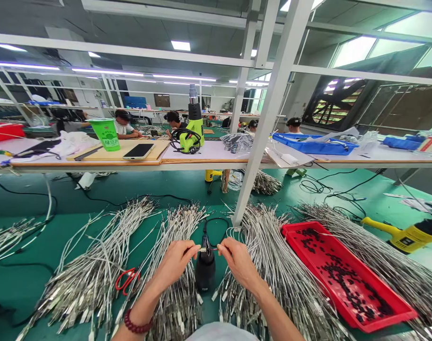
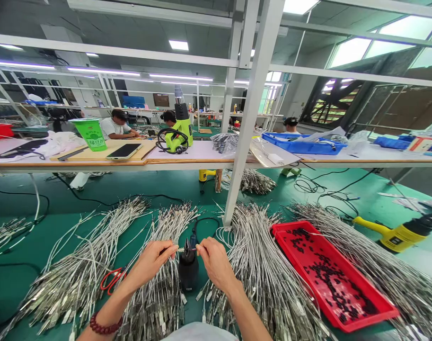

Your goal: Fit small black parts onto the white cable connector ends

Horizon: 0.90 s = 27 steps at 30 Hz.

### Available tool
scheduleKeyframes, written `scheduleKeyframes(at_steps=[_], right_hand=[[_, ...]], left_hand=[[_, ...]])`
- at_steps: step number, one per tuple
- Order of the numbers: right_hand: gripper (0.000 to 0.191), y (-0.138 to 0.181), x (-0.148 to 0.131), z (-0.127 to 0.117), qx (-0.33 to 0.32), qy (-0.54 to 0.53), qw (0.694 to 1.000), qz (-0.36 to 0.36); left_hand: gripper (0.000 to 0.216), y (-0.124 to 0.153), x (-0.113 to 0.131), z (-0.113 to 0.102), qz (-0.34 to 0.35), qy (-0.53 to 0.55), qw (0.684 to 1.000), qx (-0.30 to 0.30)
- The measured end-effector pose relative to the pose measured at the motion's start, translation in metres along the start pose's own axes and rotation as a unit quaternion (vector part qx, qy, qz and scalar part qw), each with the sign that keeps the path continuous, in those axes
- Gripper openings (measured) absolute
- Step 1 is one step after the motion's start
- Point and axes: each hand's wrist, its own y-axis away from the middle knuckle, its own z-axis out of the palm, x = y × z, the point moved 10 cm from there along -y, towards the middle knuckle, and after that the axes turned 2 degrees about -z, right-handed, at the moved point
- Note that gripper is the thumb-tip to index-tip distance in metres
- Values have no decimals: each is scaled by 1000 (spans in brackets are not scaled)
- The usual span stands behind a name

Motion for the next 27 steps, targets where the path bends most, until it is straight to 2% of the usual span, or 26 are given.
scheduleKeyframes(at_steps=[12,27], right_hand=[[25,-1,3,-4,23,-34,999,3],[14,-1,0,-13,63,-57,996,-4]], left_hand=[[32,1,5,-7,-8,58,998,30],[14,0,-2,-7,-27,62,996,53]])
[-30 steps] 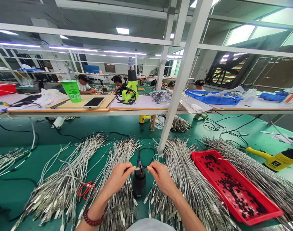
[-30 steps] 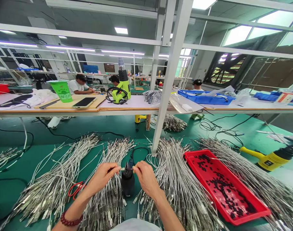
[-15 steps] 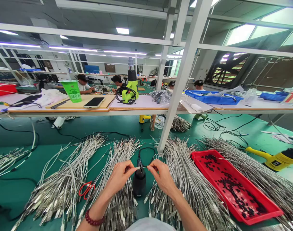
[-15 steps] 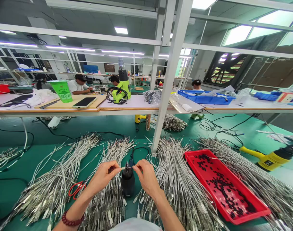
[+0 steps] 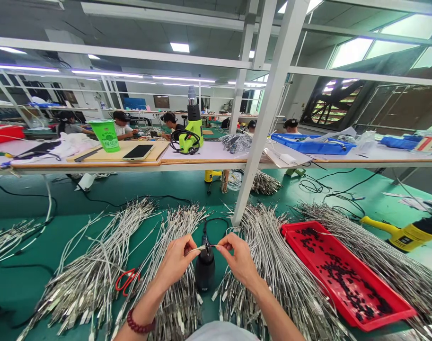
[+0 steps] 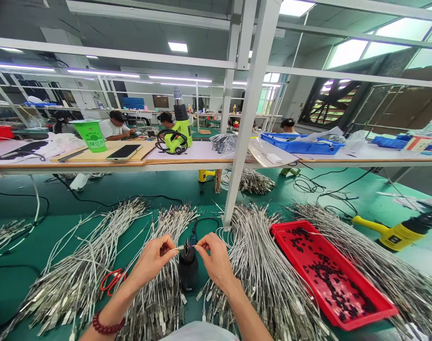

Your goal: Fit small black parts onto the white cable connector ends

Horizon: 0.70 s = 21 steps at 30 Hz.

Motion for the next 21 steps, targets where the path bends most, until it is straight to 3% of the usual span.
scheduleKeyframes(at_steps=[6,10,15,21], right_hand=[[12,-2,-5,-2,1,-3,1000,1],[11,-1,-4,-2,1,-3,1000,2],[10,0,-2,-1,-5,-3,1000,3],[10,1,1,2,-8,-9,1000,6]], left_hand=[[13,2,-4,-3,-11,-4,1000,19],[11,4,-3,0,-7,-16,1000,-8],[31,8,10,8,48,-40,996,-60],[29,5,9,3,49,-56,996,-42]])
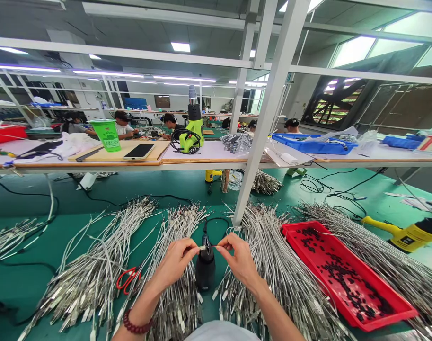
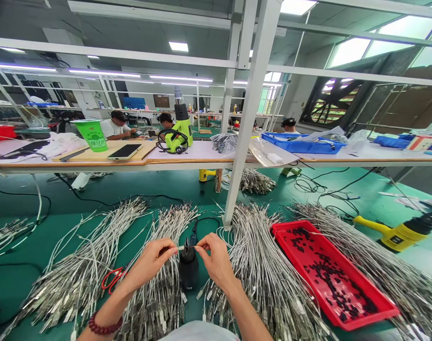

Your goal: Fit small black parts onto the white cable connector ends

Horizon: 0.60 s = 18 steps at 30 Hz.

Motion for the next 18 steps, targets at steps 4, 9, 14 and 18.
scheduleKeyframes(at_steps=[4,9,14,18], right_hand=[[9,0,2,1,1,-4,1000,6],[8,0,6,3,-1,-3,1000,10],[7,-1,7,3,3,-2,1000,10],[7,-2,7,1,6,1,1000,9]], left_hand=[[26,-3,1,-3,-7,8,1000,11],[22,-2,1,-6,-14,11,999,27],[17,-1,0,-5,-13,20,999,39],[14,-3,-1,-5,-12,3,999,52]])
